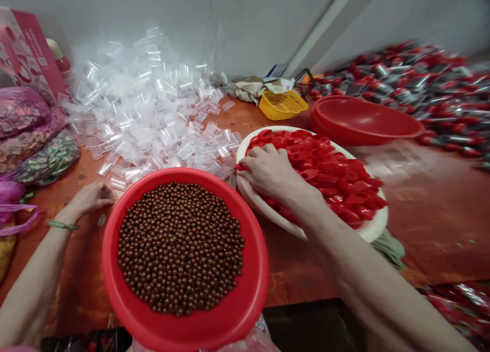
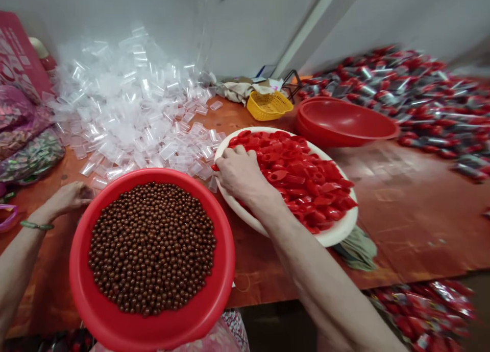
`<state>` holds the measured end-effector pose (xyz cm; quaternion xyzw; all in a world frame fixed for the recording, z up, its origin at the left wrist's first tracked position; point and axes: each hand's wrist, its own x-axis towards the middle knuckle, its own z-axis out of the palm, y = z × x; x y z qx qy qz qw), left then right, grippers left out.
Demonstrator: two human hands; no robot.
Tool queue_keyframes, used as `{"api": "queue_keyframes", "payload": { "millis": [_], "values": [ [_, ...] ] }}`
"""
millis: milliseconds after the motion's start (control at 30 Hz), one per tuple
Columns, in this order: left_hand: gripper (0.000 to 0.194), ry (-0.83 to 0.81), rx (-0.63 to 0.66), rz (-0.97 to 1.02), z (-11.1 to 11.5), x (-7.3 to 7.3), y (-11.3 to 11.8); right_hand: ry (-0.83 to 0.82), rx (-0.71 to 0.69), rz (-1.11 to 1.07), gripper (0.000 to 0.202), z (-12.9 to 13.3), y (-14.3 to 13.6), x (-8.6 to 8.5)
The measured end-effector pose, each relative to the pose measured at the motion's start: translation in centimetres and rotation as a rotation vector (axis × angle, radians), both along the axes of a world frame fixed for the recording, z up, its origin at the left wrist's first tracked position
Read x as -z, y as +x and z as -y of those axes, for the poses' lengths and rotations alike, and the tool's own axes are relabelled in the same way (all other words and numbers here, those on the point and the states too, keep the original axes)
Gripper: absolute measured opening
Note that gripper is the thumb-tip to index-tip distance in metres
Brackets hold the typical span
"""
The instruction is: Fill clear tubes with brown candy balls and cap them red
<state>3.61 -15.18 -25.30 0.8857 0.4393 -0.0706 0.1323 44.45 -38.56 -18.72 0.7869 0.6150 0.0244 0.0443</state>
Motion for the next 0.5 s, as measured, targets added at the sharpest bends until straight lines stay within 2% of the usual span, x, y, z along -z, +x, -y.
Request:
{"api": "queue_keyframes", "payload": {
  "millis": [100,233,300,367,433,500],
  "values": [
    [0.038,-0.006,-0.070,0.060,0.8,-0.9,-0.5,0.036,-0.018,-0.067,0.018,-0.4,0.3,0.5],
    [0.053,-0.051,-0.213,0.503,4.3,-4.8,0.0,0.125,0.049,-0.179,0.012,0.1,1.1,0.4],
    [0.054,-0.068,-0.129,0.639,6.8,-7.1,1.3,0.188,0.093,-0.247,0.010,0.7,1.8,-0.1],
    [0.049,-0.071,0.056,0.595,9.3,-8.9,3.2,0.266,0.149,-0.301,0.014,1.4,2.6,-0.7],
    [0.040,-0.060,0.238,0.466,11.3,-9.9,5.2,0.397,0.251,-0.358,0.018,2.2,3.5,-1.1],
    [0.033,-0.033,0.338,0.358,12.6,-10.0,6.9,0.553,0.390,-0.410,0.024,2.8,4.4,-1.3]
  ]
}}
